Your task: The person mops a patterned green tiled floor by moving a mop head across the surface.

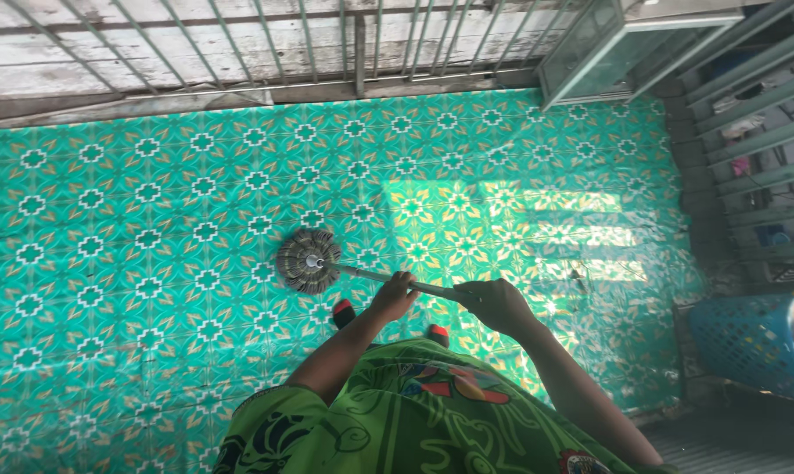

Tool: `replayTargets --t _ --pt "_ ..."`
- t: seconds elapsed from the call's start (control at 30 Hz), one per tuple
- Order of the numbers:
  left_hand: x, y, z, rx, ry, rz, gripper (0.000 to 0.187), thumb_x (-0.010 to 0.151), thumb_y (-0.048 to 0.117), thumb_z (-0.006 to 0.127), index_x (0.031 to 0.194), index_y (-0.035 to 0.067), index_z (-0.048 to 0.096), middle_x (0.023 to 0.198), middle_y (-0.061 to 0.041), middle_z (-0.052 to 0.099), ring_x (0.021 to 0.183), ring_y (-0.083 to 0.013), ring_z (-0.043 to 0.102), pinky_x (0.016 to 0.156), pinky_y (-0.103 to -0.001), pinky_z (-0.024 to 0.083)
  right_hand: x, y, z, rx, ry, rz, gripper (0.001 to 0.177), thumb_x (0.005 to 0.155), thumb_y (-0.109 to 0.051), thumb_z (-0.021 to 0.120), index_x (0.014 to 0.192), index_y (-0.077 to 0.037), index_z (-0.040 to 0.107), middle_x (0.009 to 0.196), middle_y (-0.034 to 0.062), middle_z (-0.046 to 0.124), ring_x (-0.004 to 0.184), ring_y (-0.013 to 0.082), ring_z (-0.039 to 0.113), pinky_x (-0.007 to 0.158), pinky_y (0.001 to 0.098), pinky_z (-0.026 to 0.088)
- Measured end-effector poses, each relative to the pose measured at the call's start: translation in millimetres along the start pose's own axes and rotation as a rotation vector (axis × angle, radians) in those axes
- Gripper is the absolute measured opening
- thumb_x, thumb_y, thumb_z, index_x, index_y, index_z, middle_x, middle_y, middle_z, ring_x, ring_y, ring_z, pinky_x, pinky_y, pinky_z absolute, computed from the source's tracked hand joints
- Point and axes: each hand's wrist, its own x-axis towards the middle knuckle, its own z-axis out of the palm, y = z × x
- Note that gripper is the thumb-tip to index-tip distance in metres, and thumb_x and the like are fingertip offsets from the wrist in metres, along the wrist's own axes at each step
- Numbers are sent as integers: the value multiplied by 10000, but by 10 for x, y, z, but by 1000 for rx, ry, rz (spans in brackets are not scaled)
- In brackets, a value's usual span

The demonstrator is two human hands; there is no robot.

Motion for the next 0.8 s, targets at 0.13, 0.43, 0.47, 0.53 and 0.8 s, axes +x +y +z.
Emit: replayTargets --t 0.13,0.43,0.47,0.53,0.8 --pt "264 592 676 -78 -85 173 375 941 281 709 1223 106 535 1200 -161 584 1068 -400 642 863 -499 544 -674 518 -239 -155 90 -102 301 926 -290 638 1191 -251 776 734 10 769 638 217 752 616 384 588" --pt "474 1327 1520 -59 -254 265 355 942 266 695 1231 104 569 1244 -143 612 1134 -356 646 931 -472 532 -1310 890 -495 30 265 25 271 888 -328 724 1117 -202 798 619 79 715 573 257 723 548 396 540" --pt "432 1328 1530 -66 -233 287 344 947 260 686 1230 100 574 1241 -143 616 1152 -356 645 948 -469 532 -1331 898 -517 74 251 15 279 890 -327 718 1123 -193 793 609 75 718 561 240 730 550 389 543" --pt "348 1271 1443 -67 -221 300 362 943 272 688 1235 94 569 1238 -148 612 1139 -363 647 936 -473 532 -1315 858 -545 119 237 -2 287 891 -325 712 1129 -183 789 599 72 721 550 223 736 551 382 546" --pt "-415 541 574 43 -107 167 372 962 354 707 1207 99 593 1156 -157 621 1067 -393 656 901 -490 537 -681 614 -66 451 -71 13 332 947 -260 670 1226 -98 750 703 88 781 631 150 737 584 321 558"
